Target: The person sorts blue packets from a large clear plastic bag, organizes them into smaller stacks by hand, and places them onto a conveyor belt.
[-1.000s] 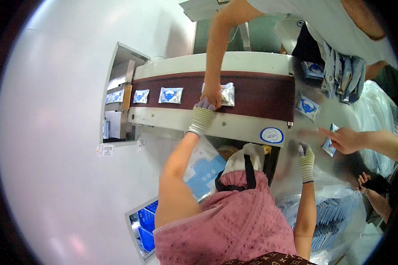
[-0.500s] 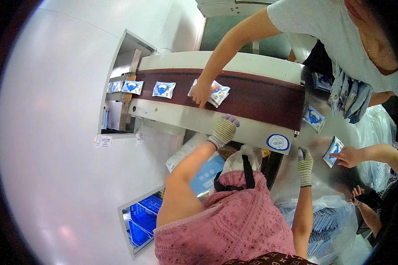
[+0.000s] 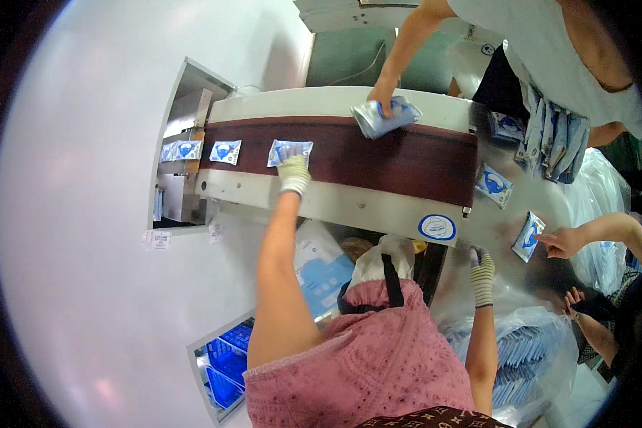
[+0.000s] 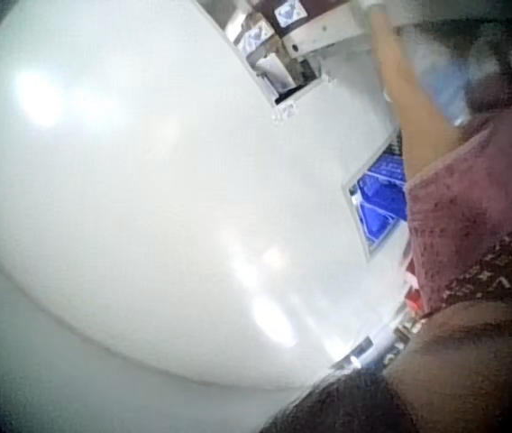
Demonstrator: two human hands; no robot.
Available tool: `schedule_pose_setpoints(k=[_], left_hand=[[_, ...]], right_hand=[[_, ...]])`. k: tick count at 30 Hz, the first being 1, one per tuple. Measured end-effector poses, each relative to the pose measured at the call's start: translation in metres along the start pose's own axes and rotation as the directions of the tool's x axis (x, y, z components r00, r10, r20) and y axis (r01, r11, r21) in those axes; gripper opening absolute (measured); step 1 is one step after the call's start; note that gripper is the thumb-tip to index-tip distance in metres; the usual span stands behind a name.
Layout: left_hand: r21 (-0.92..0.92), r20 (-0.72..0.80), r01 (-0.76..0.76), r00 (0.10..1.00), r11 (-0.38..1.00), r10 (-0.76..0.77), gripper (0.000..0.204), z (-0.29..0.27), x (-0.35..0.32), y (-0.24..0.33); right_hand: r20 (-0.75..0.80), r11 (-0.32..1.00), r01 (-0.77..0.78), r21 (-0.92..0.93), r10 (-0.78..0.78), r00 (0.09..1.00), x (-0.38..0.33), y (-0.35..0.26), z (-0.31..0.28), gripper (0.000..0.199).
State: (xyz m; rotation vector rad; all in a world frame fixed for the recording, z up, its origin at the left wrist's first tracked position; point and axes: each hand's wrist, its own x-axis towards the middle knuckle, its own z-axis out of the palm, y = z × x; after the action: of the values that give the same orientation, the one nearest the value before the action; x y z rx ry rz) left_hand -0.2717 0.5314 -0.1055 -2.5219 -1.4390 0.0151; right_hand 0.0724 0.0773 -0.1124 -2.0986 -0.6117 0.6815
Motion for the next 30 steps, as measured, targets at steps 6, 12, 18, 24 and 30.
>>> schedule_pose_setpoints(k=[6, 12, 18, 24, 30], left_hand=[[-0.078, 0.434, -0.173, 0.881, 0.982, 0.19, 0.074, -0.056, 0.055, 0.014], [-0.802, 0.257, -0.16, 0.778, 0.576, 0.573, 0.023, -0.113, 0.025, 0.101], [-0.925, 0.13, 0.226, 0.944, -0.305, 0.304, 0.03, -0.17, -0.07, 0.247], [-0.988, 0.027, 0.058, 0.978, -0.142, 0.209, 0.025, -0.188, -0.081, 0.264], [-0.99, 0.004, 0.032, 0.98, -0.138, 0.198, 0.027, -0.185, -0.079, 0.269]], right_hand=[[0.008, 0.999, 0.021, 0.026, -0.022, 1.0, 0.001, -0.009, -0.007, 0.02], [-0.027, 0.984, 0.177, 0.017, -0.177, 0.984, -0.005, -0.109, 0.002, 0.022], [0.077, 0.89, 0.127, 0.438, -0.178, 0.981, -0.008, -0.188, 0.071, 0.05], [-0.102, 0.745, 0.167, 0.646, -0.133, 0.986, 0.001, -0.197, 0.07, 0.041], [-0.127, 0.691, 0.172, 0.702, -0.117, 0.985, 0.007, -0.22, 0.058, 0.039]])
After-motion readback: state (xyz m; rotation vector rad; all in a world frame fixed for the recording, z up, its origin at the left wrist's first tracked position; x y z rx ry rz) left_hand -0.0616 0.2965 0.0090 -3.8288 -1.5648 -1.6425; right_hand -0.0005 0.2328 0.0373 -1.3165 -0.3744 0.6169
